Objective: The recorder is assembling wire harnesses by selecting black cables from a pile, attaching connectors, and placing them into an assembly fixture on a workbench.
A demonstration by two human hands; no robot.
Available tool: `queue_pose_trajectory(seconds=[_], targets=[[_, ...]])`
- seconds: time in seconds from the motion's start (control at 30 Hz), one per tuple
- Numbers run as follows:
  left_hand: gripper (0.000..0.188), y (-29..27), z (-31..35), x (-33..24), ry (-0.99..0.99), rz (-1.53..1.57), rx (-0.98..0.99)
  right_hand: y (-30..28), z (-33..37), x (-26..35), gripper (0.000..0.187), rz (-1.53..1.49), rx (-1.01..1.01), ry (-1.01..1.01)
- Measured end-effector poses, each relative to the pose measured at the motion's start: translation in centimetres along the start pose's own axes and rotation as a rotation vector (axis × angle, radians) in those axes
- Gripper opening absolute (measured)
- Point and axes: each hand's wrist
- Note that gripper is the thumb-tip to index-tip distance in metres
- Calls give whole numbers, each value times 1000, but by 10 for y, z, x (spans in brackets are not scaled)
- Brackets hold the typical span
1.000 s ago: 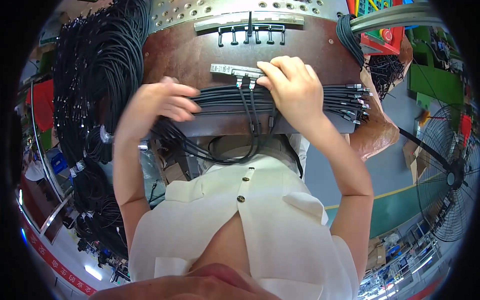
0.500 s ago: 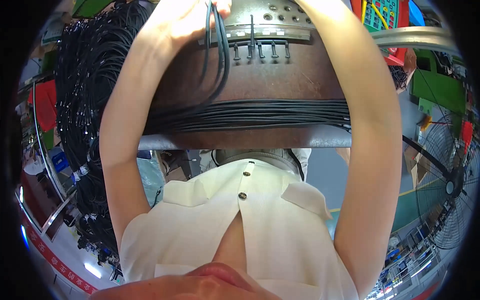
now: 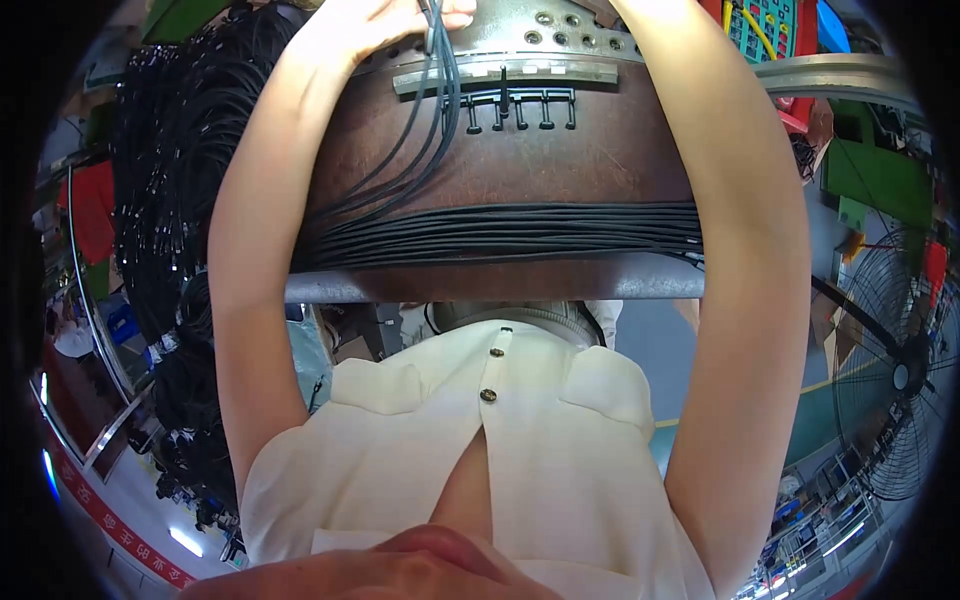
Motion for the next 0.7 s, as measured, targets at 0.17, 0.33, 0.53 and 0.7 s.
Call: queue_pose_trajectory(seconds=[0.17, 0.33, 0.53, 0.7], targets=[[24, -19, 13, -1, -65, 97, -245, -6, -4, 24, 31, 35, -56, -72], [24, 3, 2, 10, -32, 252, -288, -32, -4, 36, 28, -46, 46, 72], [24, 22, 6, 28, 31, -21, -298, -3, 0, 20, 23, 61, 152, 199], [26, 27, 5, 44, 230, -185, -451, -24, 1, 19, 27, -144, 58, 400]])
Point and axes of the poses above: each hand's wrist, its own z-axis away from the middle knuckle, its own y-axis out of the palm, x = y × z, and after that the axes turned 10 degrees about -x, right-handed
